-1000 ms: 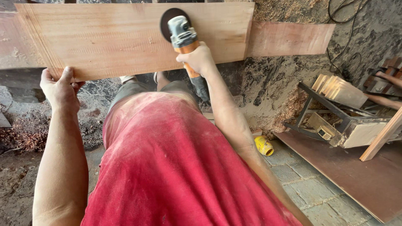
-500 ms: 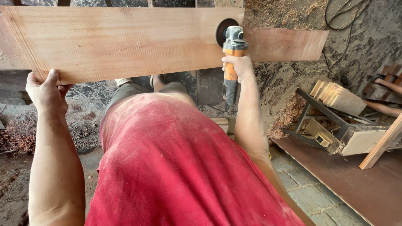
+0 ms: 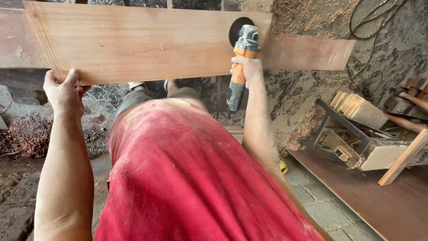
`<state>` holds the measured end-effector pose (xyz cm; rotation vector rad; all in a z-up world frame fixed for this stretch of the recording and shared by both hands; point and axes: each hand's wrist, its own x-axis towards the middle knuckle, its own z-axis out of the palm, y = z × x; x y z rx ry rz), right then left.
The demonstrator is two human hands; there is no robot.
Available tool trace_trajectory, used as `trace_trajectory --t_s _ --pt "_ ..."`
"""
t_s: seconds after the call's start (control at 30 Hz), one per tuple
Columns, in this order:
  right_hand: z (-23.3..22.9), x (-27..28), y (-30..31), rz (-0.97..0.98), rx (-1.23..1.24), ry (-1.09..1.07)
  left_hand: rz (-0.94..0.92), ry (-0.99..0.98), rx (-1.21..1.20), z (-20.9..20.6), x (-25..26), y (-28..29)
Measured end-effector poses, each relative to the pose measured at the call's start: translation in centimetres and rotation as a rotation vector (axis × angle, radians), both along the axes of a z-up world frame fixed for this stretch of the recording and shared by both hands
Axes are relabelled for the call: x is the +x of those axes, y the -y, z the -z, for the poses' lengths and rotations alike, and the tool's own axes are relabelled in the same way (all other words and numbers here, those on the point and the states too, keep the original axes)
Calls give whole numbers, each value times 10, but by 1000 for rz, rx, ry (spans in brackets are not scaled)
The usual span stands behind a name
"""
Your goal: The person holds an angle grinder with a sanding disc and moves it along the face of a wooden board while steadying the board with their other hand.
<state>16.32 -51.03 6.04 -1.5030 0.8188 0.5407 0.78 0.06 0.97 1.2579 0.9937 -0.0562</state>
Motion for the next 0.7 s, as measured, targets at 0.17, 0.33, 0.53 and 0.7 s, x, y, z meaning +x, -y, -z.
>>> trace_trajectory --t_s 0.17,0.33,0.53,0.7 --pt "-10 4 -51 -105 -47 1 4 -1 -38 -11 4 1" --pt "-12 6 -105 -150 -43 6 36 -37 -10 -10 4 -1" --pt "-12 1 -168 -360 -122 55 48 -24 -25 -4 3 -3" --pt "-17 1 -153 -568 -299 85 50 -10 -11 4 1 -6"
